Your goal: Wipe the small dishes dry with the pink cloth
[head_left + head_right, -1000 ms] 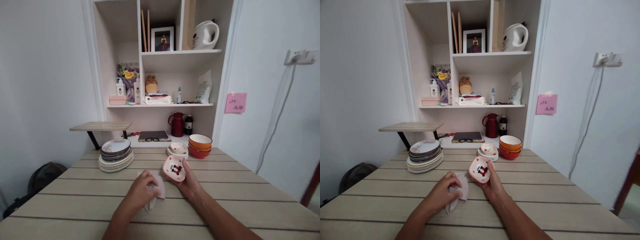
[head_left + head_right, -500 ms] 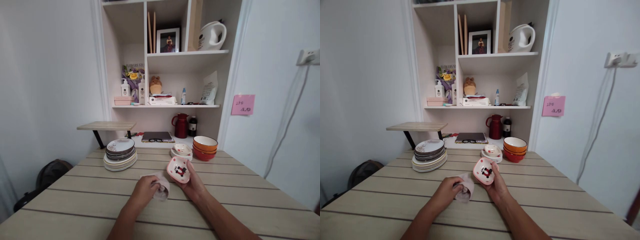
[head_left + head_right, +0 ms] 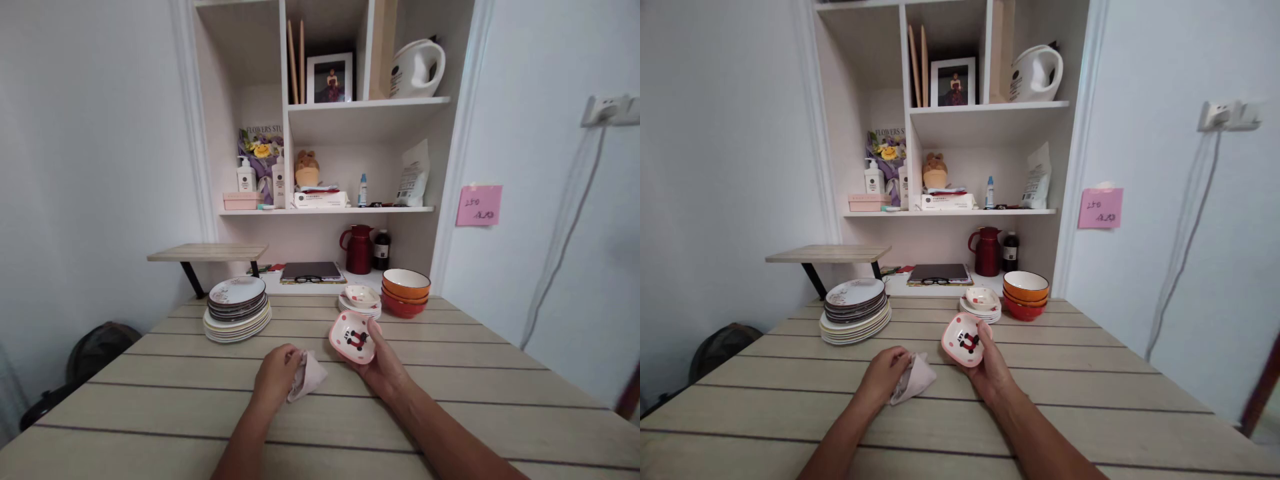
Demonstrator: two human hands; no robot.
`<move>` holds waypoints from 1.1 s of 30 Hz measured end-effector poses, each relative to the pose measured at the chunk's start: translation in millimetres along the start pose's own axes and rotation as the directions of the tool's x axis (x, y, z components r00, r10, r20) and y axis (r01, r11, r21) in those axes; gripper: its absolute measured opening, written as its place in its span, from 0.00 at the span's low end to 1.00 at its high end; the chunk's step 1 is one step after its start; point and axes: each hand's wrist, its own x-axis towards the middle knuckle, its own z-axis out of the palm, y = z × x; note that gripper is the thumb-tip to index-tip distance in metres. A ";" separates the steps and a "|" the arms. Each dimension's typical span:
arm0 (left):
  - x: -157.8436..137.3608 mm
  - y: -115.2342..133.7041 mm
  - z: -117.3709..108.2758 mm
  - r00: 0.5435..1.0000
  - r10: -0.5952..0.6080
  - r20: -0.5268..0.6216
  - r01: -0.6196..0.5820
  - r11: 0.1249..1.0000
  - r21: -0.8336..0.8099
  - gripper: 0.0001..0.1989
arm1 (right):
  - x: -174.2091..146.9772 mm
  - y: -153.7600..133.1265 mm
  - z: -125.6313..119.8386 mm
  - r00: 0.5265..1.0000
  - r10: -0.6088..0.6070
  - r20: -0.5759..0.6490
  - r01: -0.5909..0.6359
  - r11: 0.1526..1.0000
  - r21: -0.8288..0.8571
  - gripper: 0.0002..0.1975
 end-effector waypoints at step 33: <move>-37.8 53.9 11.8 0.807 0.450 0.382 -0.580 0.728 0.366 0.04 | -4.7 -0.1 6.1 1.000 -0.009 0.027 0.009 1.000 -0.003 0.17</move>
